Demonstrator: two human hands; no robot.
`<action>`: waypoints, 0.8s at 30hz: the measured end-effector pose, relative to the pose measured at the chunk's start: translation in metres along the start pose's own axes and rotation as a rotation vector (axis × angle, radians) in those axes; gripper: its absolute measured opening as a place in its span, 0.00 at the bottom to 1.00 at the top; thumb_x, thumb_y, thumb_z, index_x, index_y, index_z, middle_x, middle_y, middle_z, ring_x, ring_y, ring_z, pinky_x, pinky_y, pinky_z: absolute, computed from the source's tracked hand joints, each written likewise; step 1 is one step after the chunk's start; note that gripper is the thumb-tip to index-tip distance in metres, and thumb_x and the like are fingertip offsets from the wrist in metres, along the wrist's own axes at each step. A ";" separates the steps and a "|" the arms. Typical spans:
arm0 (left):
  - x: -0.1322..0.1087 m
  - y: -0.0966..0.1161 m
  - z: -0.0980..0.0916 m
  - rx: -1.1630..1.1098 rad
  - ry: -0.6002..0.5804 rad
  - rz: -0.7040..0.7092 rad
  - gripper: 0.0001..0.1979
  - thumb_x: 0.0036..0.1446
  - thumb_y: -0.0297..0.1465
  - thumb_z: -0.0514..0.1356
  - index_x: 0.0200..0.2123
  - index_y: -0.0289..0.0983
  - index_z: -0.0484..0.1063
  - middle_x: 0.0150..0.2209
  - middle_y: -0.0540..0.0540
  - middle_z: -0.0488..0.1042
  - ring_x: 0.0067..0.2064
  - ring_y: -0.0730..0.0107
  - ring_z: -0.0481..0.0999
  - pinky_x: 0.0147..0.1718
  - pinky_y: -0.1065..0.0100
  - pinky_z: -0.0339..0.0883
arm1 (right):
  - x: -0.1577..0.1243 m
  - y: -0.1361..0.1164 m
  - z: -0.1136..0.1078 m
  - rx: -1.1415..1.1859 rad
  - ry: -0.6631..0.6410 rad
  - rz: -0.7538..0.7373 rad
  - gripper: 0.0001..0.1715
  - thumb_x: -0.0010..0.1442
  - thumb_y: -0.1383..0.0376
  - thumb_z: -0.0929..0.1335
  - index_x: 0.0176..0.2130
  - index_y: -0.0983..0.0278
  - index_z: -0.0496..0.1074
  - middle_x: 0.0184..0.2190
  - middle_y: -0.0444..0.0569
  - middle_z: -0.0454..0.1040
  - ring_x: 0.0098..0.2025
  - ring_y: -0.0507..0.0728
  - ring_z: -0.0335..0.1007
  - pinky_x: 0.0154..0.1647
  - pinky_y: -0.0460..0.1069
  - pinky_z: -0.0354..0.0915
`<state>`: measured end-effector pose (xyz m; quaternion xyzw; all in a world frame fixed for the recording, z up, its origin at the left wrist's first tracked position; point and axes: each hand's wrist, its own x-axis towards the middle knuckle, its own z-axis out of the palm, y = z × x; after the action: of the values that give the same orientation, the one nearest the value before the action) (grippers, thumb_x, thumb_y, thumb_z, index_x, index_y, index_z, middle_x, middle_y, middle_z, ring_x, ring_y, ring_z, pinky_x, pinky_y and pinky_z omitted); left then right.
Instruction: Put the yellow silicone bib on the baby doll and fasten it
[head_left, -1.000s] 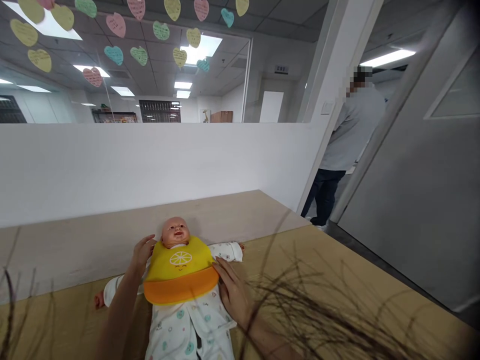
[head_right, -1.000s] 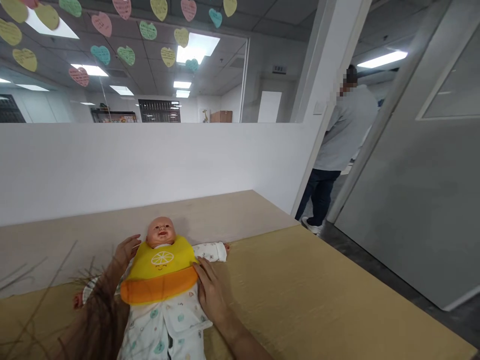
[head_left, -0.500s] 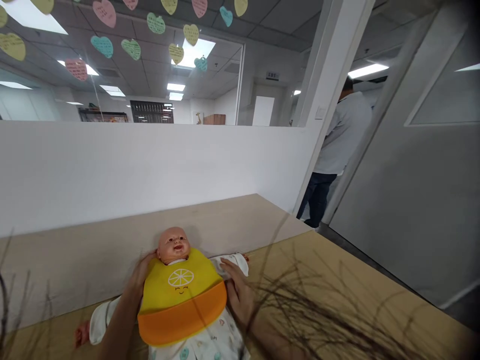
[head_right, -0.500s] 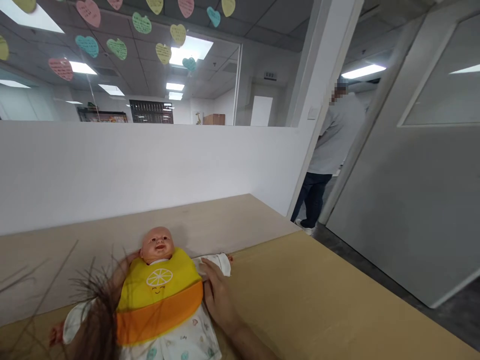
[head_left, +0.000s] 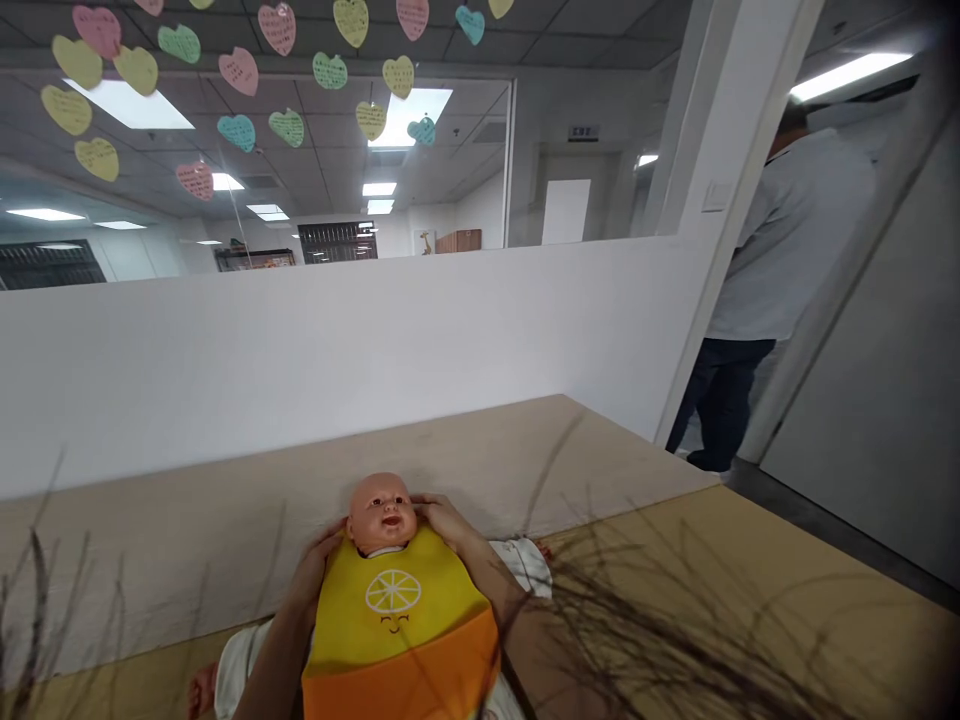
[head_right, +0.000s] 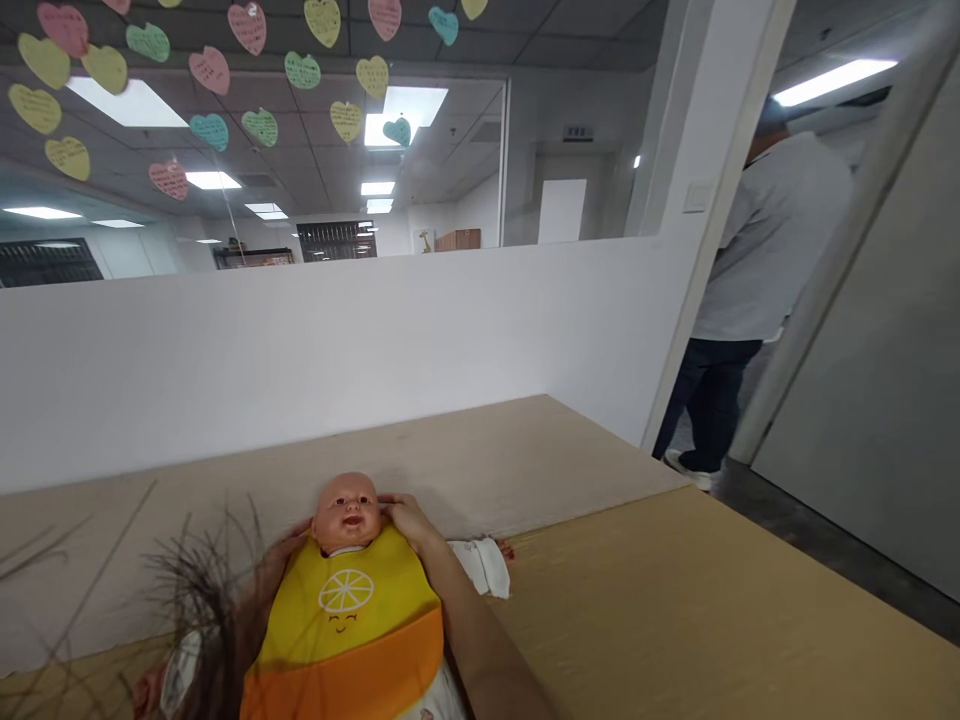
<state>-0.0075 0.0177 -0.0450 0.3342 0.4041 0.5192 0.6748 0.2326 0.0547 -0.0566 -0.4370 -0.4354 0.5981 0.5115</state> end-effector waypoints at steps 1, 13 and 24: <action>0.000 0.000 -0.001 0.005 -0.001 -0.006 0.25 0.45 0.28 0.66 0.50 0.34 0.74 0.39 0.41 0.84 0.41 0.55 0.85 0.41 0.60 0.77 | 0.001 0.003 0.001 0.023 -0.015 0.020 0.19 0.44 0.65 0.70 0.38 0.68 0.79 0.31 0.51 0.81 0.32 0.58 0.76 0.40 0.53 0.72; 0.008 -0.004 -0.012 0.076 0.009 -0.027 0.33 0.35 0.30 0.73 0.49 0.38 0.74 0.38 0.46 0.83 0.36 0.57 0.83 0.38 0.64 0.73 | -0.038 -0.001 0.004 0.154 -0.020 -0.080 0.18 0.39 0.62 0.71 0.33 0.64 0.83 0.36 0.51 0.83 0.39 0.62 0.77 0.50 0.56 0.68; -0.031 -0.022 -0.009 0.193 -0.020 -0.025 0.32 0.28 0.29 0.70 0.45 0.38 0.81 0.37 0.44 0.84 0.43 0.46 0.82 0.47 0.54 0.73 | -0.098 0.008 -0.001 0.145 0.139 -0.148 0.20 0.38 0.60 0.72 0.34 0.63 0.82 0.39 0.53 0.83 0.43 0.63 0.76 0.54 0.57 0.66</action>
<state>-0.0101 -0.0178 -0.0622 0.3976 0.4496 0.4662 0.6500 0.2405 -0.0436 -0.0571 -0.4060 -0.3854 0.5569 0.6135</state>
